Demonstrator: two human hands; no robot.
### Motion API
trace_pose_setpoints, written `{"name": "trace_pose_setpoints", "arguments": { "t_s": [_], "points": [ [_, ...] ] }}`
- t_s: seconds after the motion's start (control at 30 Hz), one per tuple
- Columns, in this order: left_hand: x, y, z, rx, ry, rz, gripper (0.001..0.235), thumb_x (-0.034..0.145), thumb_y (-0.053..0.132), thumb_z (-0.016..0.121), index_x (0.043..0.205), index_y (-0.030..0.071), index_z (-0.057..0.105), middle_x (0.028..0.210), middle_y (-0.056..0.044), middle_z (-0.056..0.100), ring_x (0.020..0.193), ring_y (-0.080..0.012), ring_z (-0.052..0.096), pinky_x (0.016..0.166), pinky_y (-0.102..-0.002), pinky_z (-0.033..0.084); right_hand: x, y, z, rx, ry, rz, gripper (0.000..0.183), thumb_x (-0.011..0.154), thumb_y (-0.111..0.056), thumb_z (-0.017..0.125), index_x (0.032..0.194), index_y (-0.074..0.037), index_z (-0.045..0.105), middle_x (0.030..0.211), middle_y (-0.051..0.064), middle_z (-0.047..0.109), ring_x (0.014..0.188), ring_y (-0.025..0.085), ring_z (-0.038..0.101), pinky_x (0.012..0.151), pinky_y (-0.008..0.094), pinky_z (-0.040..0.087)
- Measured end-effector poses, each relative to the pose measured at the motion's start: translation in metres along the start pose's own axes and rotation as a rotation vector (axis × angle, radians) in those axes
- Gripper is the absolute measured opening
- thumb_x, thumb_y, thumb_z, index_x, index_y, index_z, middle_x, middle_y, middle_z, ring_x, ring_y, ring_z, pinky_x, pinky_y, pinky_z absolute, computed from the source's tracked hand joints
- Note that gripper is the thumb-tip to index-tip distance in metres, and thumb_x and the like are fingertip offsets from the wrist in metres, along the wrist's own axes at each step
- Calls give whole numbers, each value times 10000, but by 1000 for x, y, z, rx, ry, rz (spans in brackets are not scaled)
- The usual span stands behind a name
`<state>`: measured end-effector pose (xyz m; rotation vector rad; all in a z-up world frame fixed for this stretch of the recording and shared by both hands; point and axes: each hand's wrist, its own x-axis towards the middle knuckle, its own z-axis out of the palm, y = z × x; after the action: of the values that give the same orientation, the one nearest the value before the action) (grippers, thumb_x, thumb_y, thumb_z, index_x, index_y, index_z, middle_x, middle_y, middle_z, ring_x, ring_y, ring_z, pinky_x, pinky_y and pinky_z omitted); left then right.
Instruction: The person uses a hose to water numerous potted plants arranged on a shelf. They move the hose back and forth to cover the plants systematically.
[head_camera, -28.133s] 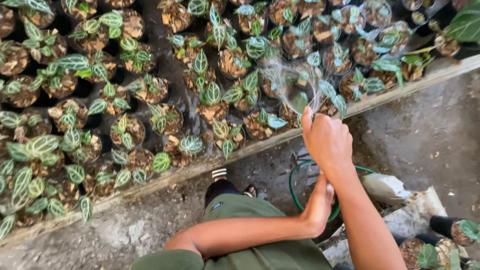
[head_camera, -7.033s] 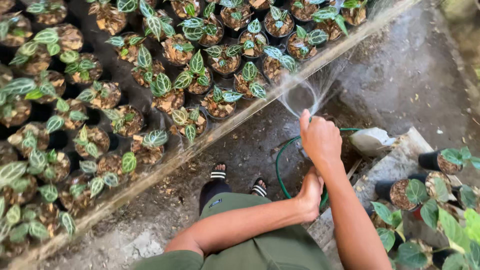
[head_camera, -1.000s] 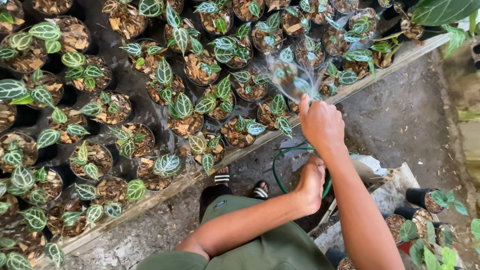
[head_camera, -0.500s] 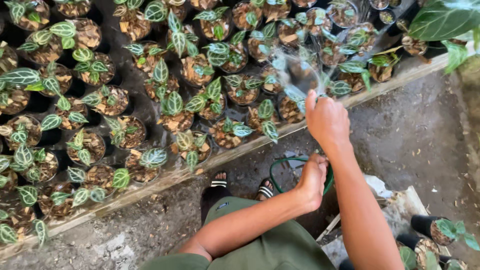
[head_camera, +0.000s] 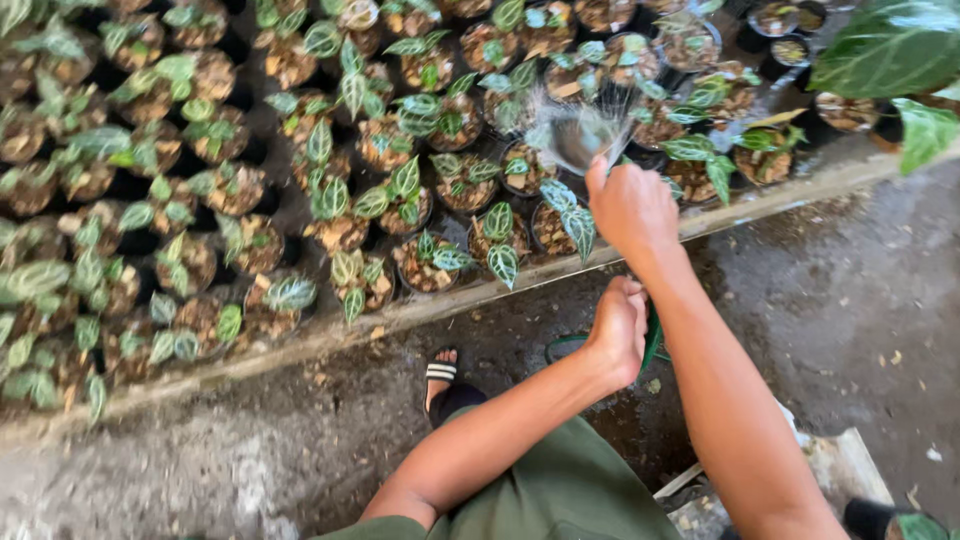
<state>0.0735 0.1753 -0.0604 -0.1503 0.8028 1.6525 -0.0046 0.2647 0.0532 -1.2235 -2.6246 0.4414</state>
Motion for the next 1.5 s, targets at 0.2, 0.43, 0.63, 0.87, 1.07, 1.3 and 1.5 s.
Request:
{"name": "trace_pose_setpoints", "arguments": {
  "t_s": [0.2, 0.43, 0.63, 0.87, 1.07, 1.3, 1.5],
  "points": [
    [15, -9, 9, -51, 26, 59, 263, 976, 372, 430, 998, 172, 598, 951, 4, 542, 880, -163, 381, 860, -355, 271, 7, 4, 0, -9, -59, -43, 634, 1062, -470, 475, 818, 50, 744, 878, 370, 679, 858, 564, 667, 793, 606, 536],
    [37, -21, 27, -167, 88, 149, 335, 939, 341, 401, 1132, 137, 585, 1260, 24, 606, 1246, -104, 473, 1120, -254, 231, 22, 10, 5, -76, -69, -81, 633, 1049, -499, 488, 870, 49, 749, 925, 382, 678, 890, 580, 657, 807, 611, 528],
    [61, -39, 27, -209, -70, 271, 376, 1013, 344, 352, 1050, 55, 590, 988, -100, 647, 936, -235, 564, 934, -381, 414, 30, 26, 7, -78, -66, -190, 634, 1102, -467, 476, 899, 73, 738, 924, 391, 675, 889, 586, 652, 817, 624, 515],
    [41, -33, 30, -251, 60, 162, 283, 968, 321, 399, 1037, 122, 587, 1079, -31, 647, 1024, -145, 570, 983, -307, 398, 21, 23, 5, -79, -64, -167, 636, 1087, -468, 486, 860, 68, 742, 905, 389, 671, 870, 584, 649, 805, 620, 516],
    [34, -36, 29, -190, 149, 106, 192, 938, 330, 480, 980, 161, 562, 1059, 32, 582, 1073, -116, 486, 1009, -270, 308, 9, 18, -5, -50, -70, -151, 596, 1082, -452, 478, 859, 25, 758, 901, 368, 683, 873, 580, 649, 808, 623, 519],
    [16, -17, 30, -160, 65, 139, 259, 915, 335, 439, 1038, 153, 577, 1219, 42, 612, 1188, -80, 488, 1085, -251, 259, 11, 5, -2, -47, -59, -149, 597, 1074, -457, 488, 829, 14, 761, 868, 355, 682, 836, 574, 654, 784, 620, 519],
    [13, 10, 18, -125, 120, -26, 265, 911, 372, 434, 1039, 197, 586, 1137, 92, 614, 1057, -54, 490, 993, -214, 289, 22, -13, 9, -64, -67, -121, 593, 1074, -454, 483, 831, 11, 759, 867, 348, 686, 843, 565, 660, 789, 616, 525]
  ]
}}
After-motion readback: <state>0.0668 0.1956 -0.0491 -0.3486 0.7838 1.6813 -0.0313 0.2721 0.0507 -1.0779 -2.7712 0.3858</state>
